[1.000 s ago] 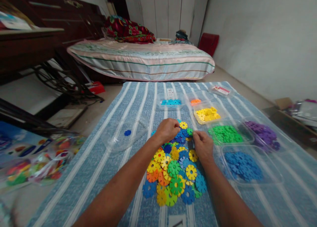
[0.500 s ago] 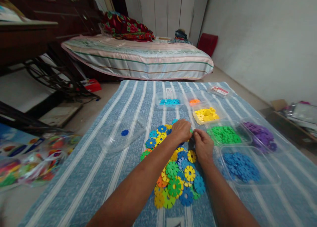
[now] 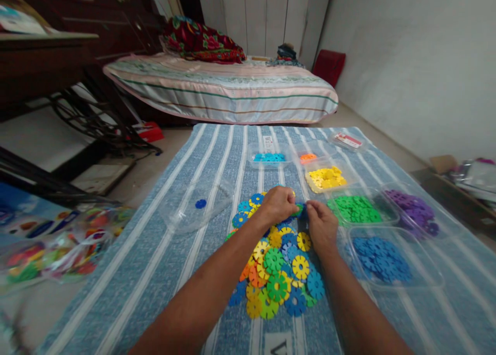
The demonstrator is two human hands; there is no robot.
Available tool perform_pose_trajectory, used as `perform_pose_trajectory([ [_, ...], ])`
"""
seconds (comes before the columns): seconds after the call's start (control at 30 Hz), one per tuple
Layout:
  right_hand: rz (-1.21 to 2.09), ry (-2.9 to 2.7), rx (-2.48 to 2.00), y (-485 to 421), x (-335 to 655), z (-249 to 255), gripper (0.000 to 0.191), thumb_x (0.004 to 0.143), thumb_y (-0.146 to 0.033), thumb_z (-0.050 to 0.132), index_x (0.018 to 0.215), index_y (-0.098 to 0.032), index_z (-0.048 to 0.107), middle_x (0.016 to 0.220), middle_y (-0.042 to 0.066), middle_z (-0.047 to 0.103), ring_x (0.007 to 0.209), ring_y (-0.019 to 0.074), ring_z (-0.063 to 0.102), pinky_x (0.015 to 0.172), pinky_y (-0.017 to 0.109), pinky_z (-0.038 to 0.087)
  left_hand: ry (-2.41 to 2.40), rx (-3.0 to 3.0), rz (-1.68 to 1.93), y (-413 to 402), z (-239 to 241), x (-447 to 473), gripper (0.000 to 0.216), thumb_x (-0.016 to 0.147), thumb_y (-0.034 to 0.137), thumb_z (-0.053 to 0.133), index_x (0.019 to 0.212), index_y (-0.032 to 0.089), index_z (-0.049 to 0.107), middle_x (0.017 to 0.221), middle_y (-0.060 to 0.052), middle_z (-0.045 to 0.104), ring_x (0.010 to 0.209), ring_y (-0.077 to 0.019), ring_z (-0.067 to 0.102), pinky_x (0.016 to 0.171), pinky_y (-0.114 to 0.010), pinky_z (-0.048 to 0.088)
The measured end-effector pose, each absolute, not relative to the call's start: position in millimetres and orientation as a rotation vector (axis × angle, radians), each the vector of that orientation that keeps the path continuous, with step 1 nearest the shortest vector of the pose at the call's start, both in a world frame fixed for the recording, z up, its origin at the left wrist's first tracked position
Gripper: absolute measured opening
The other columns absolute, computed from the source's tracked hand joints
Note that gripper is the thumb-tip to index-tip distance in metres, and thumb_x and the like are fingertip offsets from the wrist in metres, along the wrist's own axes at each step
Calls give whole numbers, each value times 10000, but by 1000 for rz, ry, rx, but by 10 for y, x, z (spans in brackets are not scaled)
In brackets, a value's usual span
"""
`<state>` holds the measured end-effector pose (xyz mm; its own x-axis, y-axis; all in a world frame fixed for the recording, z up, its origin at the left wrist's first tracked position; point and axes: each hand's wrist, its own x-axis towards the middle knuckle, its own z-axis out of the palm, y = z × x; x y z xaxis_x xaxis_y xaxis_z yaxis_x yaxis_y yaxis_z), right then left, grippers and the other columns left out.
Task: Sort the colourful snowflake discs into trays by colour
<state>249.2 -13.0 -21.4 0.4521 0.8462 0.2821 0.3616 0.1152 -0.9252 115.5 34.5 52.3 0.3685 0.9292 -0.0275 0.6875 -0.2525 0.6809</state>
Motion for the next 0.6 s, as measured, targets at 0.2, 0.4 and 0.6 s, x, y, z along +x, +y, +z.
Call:
perform_pose_trajectory([
  [0.2, 472, -1127, -1480, -135, 2484, -204, 288, 763, -413, 540, 824, -168, 680, 788, 52, 676, 747, 194, 602, 728, 343, 475, 1327, 1791, 730, 239, 690, 662, 125, 615, 257, 637, 601, 139, 598, 517, 49, 540, 503, -70, 486, 474, -177, 355],
  [0.4, 472, -1156, -1483, -135, 2497, -242, 286, 767, -418, 541, 822, -178, 686, 785, 47, 678, 754, 196, 602, 735, 347, 478, 1530, 1659, 851, 97, 929, 98, 137, 627, 274, 635, 645, 148, 583, 503, 48, 542, 485, -78, 507, 482, -191, 391],
  [0.6, 489, -1171, -1485, -133, 2507, -253, 279, 763, -404, 546, 815, -169, 687, 790, 53, 677, 757, 199, 604, 739, 347, 471, 1547, 1575, 889, 22, 868, 41, 117, 629, 250, 630, 639, 152, 567, 492, 55, 546, 475, -82, 521, 480, -193, 402],
])
